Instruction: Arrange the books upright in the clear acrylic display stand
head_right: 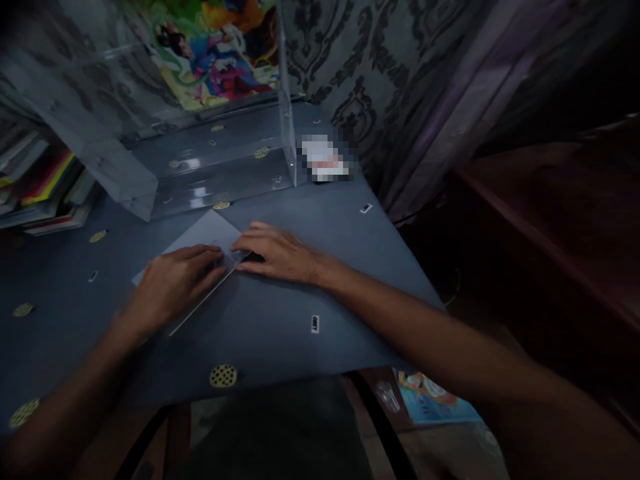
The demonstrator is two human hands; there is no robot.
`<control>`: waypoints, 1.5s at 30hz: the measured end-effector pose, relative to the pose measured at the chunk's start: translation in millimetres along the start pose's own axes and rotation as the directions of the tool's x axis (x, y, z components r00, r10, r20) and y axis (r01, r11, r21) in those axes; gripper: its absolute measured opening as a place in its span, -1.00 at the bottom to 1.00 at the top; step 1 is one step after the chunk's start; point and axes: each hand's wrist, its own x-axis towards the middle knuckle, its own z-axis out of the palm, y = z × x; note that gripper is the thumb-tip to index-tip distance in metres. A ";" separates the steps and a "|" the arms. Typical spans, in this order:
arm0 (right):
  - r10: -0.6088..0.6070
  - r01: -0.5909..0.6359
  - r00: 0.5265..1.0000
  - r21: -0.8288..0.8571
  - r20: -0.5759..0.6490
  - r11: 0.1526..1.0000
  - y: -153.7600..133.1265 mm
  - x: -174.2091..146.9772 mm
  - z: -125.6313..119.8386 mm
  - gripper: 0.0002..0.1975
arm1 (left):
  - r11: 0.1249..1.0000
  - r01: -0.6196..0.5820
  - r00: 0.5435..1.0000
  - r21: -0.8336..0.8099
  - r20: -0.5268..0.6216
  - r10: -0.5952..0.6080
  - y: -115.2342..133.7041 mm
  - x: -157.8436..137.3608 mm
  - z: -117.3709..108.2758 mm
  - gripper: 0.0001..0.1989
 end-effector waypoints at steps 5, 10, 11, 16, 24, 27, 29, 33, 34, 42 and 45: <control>-0.124 0.121 0.992 -0.107 -0.023 0.987 8.8 0.8 7.1 -0.77 | 0.987 0.077 0.997 -0.143 0.043 -0.071 -59.1 -36.4 -4.9 -0.47; -0.130 0.120 0.990 -0.178 -0.046 0.977 21.6 13.0 11.5 -0.74 | 0.978 0.127 0.991 -0.163 -0.020 -0.132 -74.7 -79.0 5.8 -0.29; -0.131 0.119 0.990 -0.191 -0.052 0.974 25.1 17.2 12.8 -0.73 | 0.985 0.100 0.993 -0.140 -0.043 -0.106 -72.2 -84.2 8.1 -0.27; -0.110 0.094 0.992 -0.223 -0.058 0.970 39.0 36.3 20.9 -0.71 | 0.990 -0.134 0.985 -0.046 -0.112 0.128 -47.9 -92.8 16.0 -0.31; -0.043 0.040 0.999 -0.232 -0.009 0.972 15.8 27.7 24.6 -0.72 | 0.954 -0.301 0.946 0.006 -0.124 0.299 -24.4 -80.4 19.7 -0.62; -0.081 0.087 0.996 -0.164 0.042 0.983 -6.8 20.5 27.5 -0.71 | 0.945 -0.328 0.929 -0.010 -0.185 0.320 -27.0 -80.6 18.7 -0.67; -0.103 0.106 0.993 -0.071 0.056 0.992 -21.9 16.1 31.1 -0.69 | 0.943 -0.332 0.921 -0.020 -0.226 0.319 -29.1 -81.4 18.5 -0.68; -0.083 0.074 0.995 0.145 0.051 0.987 -49.8 7.0 36.3 -0.61 | 0.944 -0.331 0.911 0.012 -0.256 0.323 -28.9 -82.2 18.8 -0.70; -0.077 0.065 0.995 0.194 0.056 0.979 -56.7 4.8 36.4 -0.59 | 0.942 -0.333 0.907 0.028 -0.261 0.329 -28.0 -82.5 18.6 -0.71; -0.122 0.092 0.986 0.243 0.113 0.966 -78.4 1.4 32.6 -0.69 | 0.955 -0.297 0.930 -0.021 -0.233 0.284 -45.9 -69.3 21.8 -0.73; 0.084 -0.085 0.989 -0.002 0.122 0.996 -64.0 16.9 28.8 -0.73 | 0.994 -0.089 0.973 -0.062 -0.221 0.073 -66.2 -52.1 26.0 -0.69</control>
